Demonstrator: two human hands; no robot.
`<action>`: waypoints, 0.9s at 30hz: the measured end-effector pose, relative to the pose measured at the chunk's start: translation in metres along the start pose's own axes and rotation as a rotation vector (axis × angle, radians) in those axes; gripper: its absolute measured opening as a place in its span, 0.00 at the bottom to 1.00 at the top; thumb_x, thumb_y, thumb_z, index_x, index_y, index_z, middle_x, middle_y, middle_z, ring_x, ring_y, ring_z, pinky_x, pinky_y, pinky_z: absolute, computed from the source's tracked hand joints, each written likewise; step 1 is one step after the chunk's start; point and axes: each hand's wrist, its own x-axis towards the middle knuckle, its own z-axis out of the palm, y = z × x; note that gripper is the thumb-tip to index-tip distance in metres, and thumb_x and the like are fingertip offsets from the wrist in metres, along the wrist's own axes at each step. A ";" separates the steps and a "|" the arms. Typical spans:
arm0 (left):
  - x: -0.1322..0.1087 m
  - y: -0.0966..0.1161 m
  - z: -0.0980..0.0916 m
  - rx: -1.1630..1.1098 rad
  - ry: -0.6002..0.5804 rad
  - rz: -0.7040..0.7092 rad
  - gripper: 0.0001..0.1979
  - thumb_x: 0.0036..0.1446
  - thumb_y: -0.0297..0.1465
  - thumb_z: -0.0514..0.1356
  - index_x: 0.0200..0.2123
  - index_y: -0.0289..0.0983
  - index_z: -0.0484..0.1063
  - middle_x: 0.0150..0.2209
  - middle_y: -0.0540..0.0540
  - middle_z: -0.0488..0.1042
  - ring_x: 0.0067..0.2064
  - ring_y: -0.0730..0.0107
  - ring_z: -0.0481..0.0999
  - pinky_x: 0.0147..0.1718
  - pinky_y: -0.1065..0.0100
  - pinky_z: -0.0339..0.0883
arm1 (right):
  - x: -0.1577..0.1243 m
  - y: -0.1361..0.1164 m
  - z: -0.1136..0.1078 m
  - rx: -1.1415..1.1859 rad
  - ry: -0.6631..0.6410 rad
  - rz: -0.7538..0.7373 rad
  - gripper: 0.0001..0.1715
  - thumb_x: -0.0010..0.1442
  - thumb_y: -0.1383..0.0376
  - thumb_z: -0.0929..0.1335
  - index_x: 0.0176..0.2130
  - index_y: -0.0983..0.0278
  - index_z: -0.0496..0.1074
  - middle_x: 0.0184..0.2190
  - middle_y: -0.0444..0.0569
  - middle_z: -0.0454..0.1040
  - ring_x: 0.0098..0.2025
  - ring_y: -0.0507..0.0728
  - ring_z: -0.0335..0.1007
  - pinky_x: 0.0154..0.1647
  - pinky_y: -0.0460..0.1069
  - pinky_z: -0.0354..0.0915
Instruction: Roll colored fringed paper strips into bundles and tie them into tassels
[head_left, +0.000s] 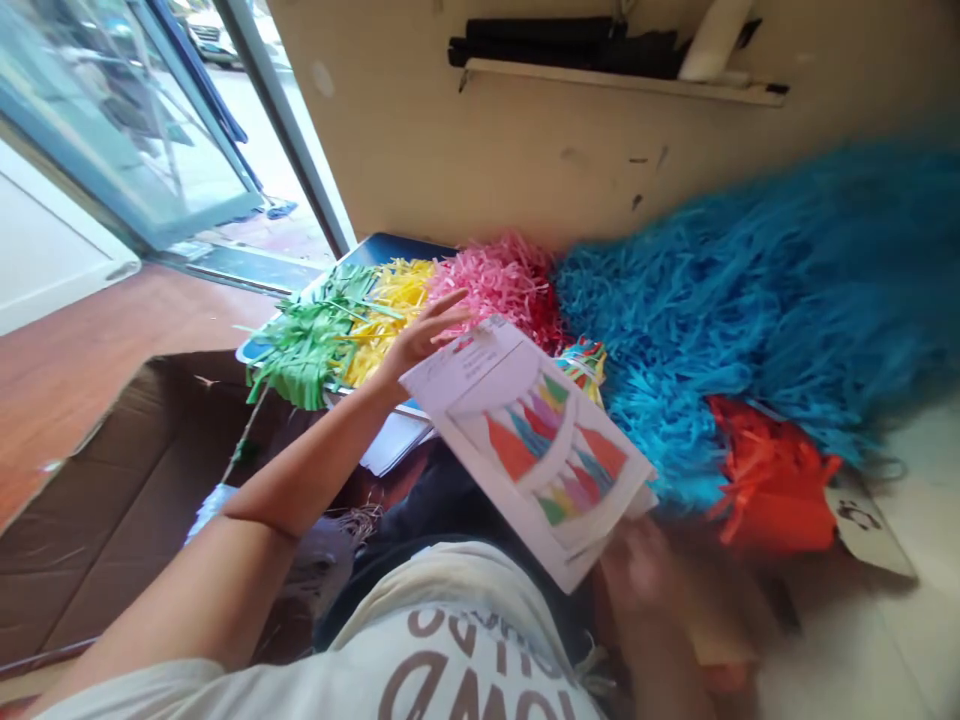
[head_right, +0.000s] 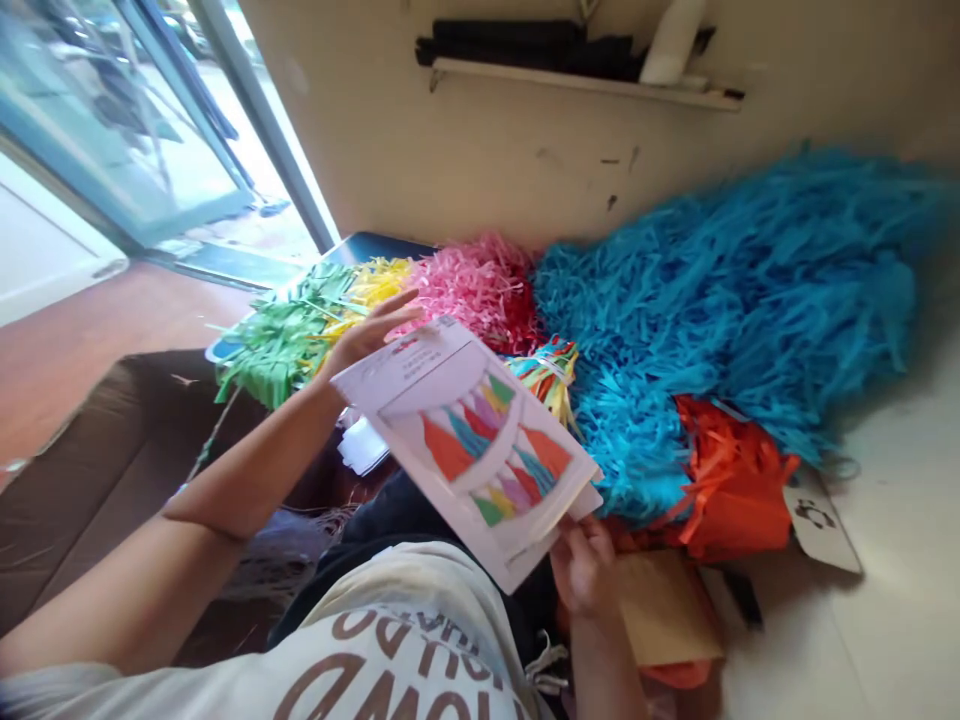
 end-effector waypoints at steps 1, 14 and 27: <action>-0.003 -0.010 0.002 -0.111 0.089 -0.097 0.23 0.45 0.49 0.70 0.38 0.39 0.80 0.44 0.39 0.80 0.49 0.54 0.78 0.47 0.55 0.73 | -0.002 0.004 0.013 0.026 0.043 0.021 0.17 0.52 0.51 0.71 0.35 0.61 0.77 0.30 0.51 0.80 0.33 0.63 0.78 0.31 0.55 0.74; -0.133 -0.047 0.100 0.854 0.061 0.175 0.33 0.55 0.40 0.63 0.64 0.44 0.62 0.68 0.37 0.59 0.71 0.40 0.49 0.66 0.34 0.29 | -0.010 0.014 0.100 -0.400 0.220 -0.130 0.32 0.58 0.42 0.66 0.36 0.69 0.78 0.33 0.61 0.81 0.34 0.66 0.78 0.36 0.56 0.73; -0.107 -0.045 0.058 0.677 0.241 0.509 0.26 0.64 0.25 0.49 0.64 0.43 0.61 0.58 0.40 0.73 0.67 0.56 0.63 0.67 0.38 0.46 | 0.149 -0.053 0.116 -0.705 0.207 -0.292 0.46 0.61 0.44 0.62 0.65 0.71 0.59 0.67 0.66 0.55 0.67 0.68 0.55 0.62 0.61 0.59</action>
